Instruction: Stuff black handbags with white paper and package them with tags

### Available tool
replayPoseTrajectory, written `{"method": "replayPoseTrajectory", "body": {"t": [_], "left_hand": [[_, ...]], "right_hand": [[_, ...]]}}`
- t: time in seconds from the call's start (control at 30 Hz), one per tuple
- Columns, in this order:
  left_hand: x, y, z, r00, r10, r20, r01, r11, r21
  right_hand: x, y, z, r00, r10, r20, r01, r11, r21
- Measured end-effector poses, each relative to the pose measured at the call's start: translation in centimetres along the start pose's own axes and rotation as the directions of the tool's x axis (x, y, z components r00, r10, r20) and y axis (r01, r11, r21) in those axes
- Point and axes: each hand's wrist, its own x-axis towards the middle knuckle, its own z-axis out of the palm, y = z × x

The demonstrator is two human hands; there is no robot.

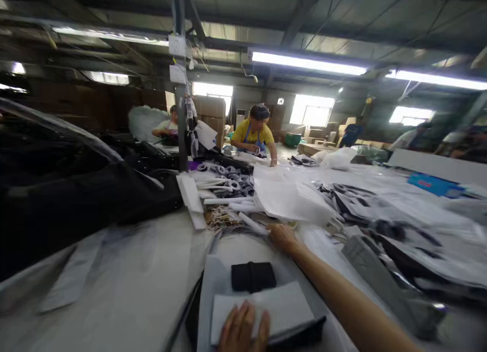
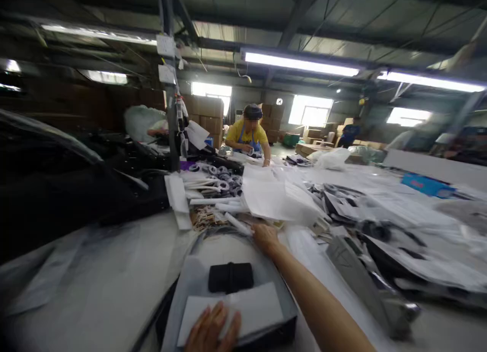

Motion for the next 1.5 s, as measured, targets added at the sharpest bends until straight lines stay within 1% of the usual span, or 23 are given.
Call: {"method": "replayPoseTrajectory", "body": {"t": [0.2,0.33,0.43,0.53,0.63,0.73,0.77,0.83,0.87,0.9,0.97,1.0,1.03,1.07,1.13,1.17,1.2,1.27,1.3,1.33,1.37,1.43,1.5], "left_hand": [[0.4,-0.4,-0.6,1.000,0.011,0.015,-0.010,0.998,-0.059],[0.2,-0.9,-0.5,0.999,0.040,0.015,-0.039,0.996,-0.083],[0.1,-1.1,-0.5,0.998,0.064,0.017,-0.062,0.994,-0.092],[0.0,-1.2,-0.6,0.996,0.070,0.049,-0.066,0.995,-0.075],[-0.1,-1.5,-0.7,0.990,0.090,0.111,-0.084,0.995,-0.063],[0.3,-1.7,-1.3,0.966,0.120,0.228,-0.109,0.992,-0.060],[0.6,-1.7,-1.7,0.950,0.126,0.285,-0.112,0.992,-0.066],[1.6,-1.4,-2.8,0.904,0.122,0.411,-0.094,0.992,-0.089],[2.3,-1.2,-3.4,0.869,0.099,0.484,-0.060,0.994,-0.096],[3.1,-1.0,-4.1,0.836,0.080,0.543,-0.030,0.994,-0.101],[4.9,-0.6,-5.2,0.738,0.079,0.670,-0.005,0.994,-0.112],[5.8,-0.5,-5.6,0.692,0.082,0.717,-0.001,0.994,-0.113],[6.7,-0.5,-5.9,0.654,0.096,0.750,-0.005,0.993,-0.122],[7.5,-0.5,-6.1,0.624,0.118,0.773,-0.010,0.990,-0.143],[8.8,-0.6,-6.3,0.565,0.149,0.811,-0.012,0.985,-0.173],[9.3,-0.6,-6.4,0.541,0.157,0.826,-0.015,0.984,-0.177],[9.6,-0.6,-6.5,0.521,0.157,0.839,-0.018,0.985,-0.173],[10.0,-0.6,-6.7,0.497,0.144,0.856,-0.021,0.988,-0.154],[10.0,-0.6,-6.7,0.492,0.135,0.860,-0.017,0.989,-0.145],[9.9,-0.6,-6.7,0.489,0.128,0.863,-0.009,0.990,-0.141],[9.7,-0.6,-6.7,0.491,0.121,0.863,-0.001,0.990,-0.138],[9.2,-0.6,-6.6,0.502,0.110,0.858,0.014,0.991,-0.135],[8.7,-0.5,-6.4,0.526,0.101,0.845,0.021,0.991,-0.132]], "right_hand": [[-1.5,0.4,-0.7,0.996,0.003,0.084,-0.010,0.996,0.084],[-2.5,0.1,-0.8,0.997,0.000,0.072,-0.016,0.975,0.220],[-3.3,0.1,-1.2,1.000,0.006,-0.002,-0.005,0.952,0.307],[-3.9,0.0,-2.6,0.994,0.027,-0.110,0.011,0.944,0.331],[-4.9,-0.5,-5.2,0.963,0.049,-0.265,0.038,0.949,0.314],[-7.1,-0.5,-8.4,0.910,0.071,-0.409,0.062,0.951,0.302],[-8.3,-0.3,-9.4,0.901,0.081,-0.427,0.065,0.946,0.317],[-11.5,0.7,-10.9,0.908,0.115,-0.403,0.074,0.903,0.423],[-13.5,1.3,-11.2,0.924,0.143,-0.355,0.080,0.836,0.542],[-15.7,2.0,-11.2,0.938,0.167,-0.303,0.081,0.745,0.662],[-20.2,3.3,-10.3,0.969,0.197,-0.152,0.021,0.544,0.839],[-22.2,3.7,-9.5,0.976,0.203,-0.078,-0.029,0.477,0.878],[-23.9,3.9,-8.4,0.978,0.210,-0.015,-0.081,0.442,0.893],[-25.1,4.0,-7.3,0.975,0.218,0.028,-0.122,0.432,0.894],[-26.0,3.5,-4.9,0.970,0.240,0.032,-0.144,0.467,0.873],[-25.7,3.1,-3.8,0.969,0.248,-0.001,-0.131,0.516,0.846],[-25.1,2.6,-2.9,0.967,0.250,-0.056,-0.107,0.593,0.798],[-23.7,1.2,-2.0,0.948,0.210,-0.238,-0.022,0.793,0.609],[-23.0,0.4,-2.0,0.925,0.154,-0.348,0.030,0.881,0.472],[-22.6,-0.4,-2.3,0.891,0.079,-0.447,0.084,0.939,0.333],[-22.2,-1.1,-2.9,0.853,-0.006,-0.522,0.140,0.966,0.219],[-21.7,-2.6,-4.4,0.789,-0.156,-0.595,0.253,0.964,0.083],[-20.4,-3.9,-6.0,0.750,-0.272,-0.603,0.359,0.933,0.025]]}}
